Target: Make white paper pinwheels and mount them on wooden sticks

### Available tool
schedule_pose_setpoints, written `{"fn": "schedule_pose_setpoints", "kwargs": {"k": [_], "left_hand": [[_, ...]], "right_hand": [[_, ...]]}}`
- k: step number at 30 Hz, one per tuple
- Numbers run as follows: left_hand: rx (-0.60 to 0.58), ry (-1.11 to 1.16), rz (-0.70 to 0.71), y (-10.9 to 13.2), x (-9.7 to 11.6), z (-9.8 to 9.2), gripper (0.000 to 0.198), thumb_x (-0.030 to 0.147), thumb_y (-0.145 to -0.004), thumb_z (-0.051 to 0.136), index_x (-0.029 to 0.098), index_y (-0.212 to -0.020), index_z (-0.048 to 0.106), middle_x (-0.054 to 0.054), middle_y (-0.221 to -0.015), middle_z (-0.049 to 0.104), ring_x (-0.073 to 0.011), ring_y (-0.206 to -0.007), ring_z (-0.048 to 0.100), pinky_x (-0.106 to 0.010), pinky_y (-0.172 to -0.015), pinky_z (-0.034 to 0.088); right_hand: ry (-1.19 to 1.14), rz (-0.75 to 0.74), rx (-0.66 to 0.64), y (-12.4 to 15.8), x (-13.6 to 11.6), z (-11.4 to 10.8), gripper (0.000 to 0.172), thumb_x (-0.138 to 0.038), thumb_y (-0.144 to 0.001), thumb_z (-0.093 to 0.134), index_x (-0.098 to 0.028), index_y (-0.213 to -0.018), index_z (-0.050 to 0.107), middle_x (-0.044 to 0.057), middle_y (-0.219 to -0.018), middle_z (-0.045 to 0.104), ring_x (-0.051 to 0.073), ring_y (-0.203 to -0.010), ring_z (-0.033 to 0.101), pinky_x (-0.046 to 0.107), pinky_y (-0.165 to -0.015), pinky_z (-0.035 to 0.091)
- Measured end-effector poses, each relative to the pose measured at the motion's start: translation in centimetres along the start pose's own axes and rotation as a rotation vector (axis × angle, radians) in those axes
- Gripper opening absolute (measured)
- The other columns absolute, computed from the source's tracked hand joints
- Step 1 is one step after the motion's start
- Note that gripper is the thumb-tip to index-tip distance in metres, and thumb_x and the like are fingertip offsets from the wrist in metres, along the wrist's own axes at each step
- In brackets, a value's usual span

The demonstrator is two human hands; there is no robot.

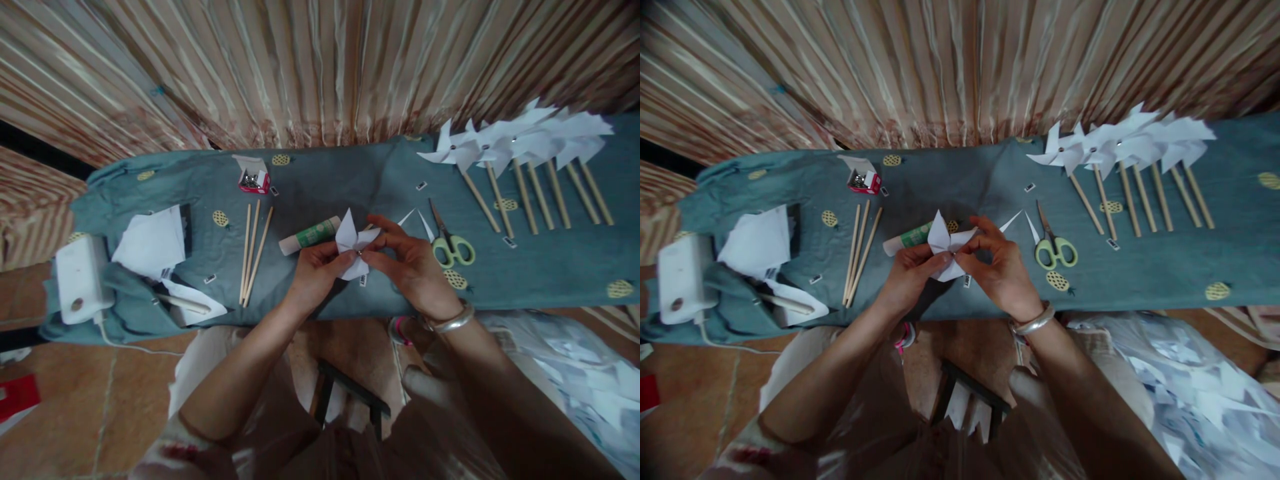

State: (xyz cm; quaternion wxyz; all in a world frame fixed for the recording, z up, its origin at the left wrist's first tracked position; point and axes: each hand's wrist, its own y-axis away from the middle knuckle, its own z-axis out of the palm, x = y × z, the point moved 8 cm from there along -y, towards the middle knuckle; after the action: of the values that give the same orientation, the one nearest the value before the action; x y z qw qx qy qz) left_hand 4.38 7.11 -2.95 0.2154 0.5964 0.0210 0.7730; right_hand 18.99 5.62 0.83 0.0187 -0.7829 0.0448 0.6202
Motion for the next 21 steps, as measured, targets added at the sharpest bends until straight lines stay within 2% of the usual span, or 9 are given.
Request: {"fn": "schedule_pose_setpoints", "kwargs": {"k": [5,11,15,21], "left_hand": [[-0.001,0.018,-0.001,0.05,0.14,0.05,0.026,0.037,-0.068,0.082,0.015,-0.082,0.078,-0.003,-0.078,0.073,-0.0143,-0.069,0.061,-0.027,-0.066,0.046],[-0.019,0.036,-0.044,0.23,0.11,0.35,0.028,0.038,-0.067,0.083,0.013,-0.079,0.076,-0.003,-0.074,0.072,-0.0122,-0.064,0.059,-0.025,-0.063,0.044],[-0.027,0.051,-0.053,0.31,0.16,0.47,0.027,0.039,-0.067,0.084,0.014,-0.074,0.075,-0.002,-0.071,0.07,-0.011,-0.063,0.057,-0.024,-0.061,0.042],[0.002,0.052,-0.064,0.24,0.11,0.31,0.026,0.037,-0.066,0.083,0.014,-0.075,0.076,-0.002,-0.073,0.07,-0.0115,-0.064,0.057,-0.025,-0.063,0.042]], "right_hand": [[0.0,0.013,0.008,-0.03,0.12,-0.13,0.008,-0.023,-0.075,0.075,-0.024,-0.068,0.072,0.005,-0.135,0.064,0.03,-0.136,0.051,0.049,-0.117,0.031],[-0.173,0.093,-0.082,-0.13,0.48,0.46,0.012,-0.03,-0.076,0.074,-0.025,-0.065,0.072,0.005,-0.117,0.072,0.03,-0.14,0.045,0.05,-0.117,0.031],[-0.205,0.113,-0.082,-0.14,0.6,0.62,0.014,-0.032,-0.075,0.074,-0.025,-0.062,0.071,0.005,-0.113,0.073,0.03,-0.14,0.045,0.051,-0.115,0.034],[-0.208,0.108,-0.051,0.07,0.48,0.65,0.009,-0.027,-0.074,0.073,-0.026,-0.065,0.072,0.005,-0.11,0.073,0.029,-0.143,0.042,0.052,-0.118,0.03]]}}
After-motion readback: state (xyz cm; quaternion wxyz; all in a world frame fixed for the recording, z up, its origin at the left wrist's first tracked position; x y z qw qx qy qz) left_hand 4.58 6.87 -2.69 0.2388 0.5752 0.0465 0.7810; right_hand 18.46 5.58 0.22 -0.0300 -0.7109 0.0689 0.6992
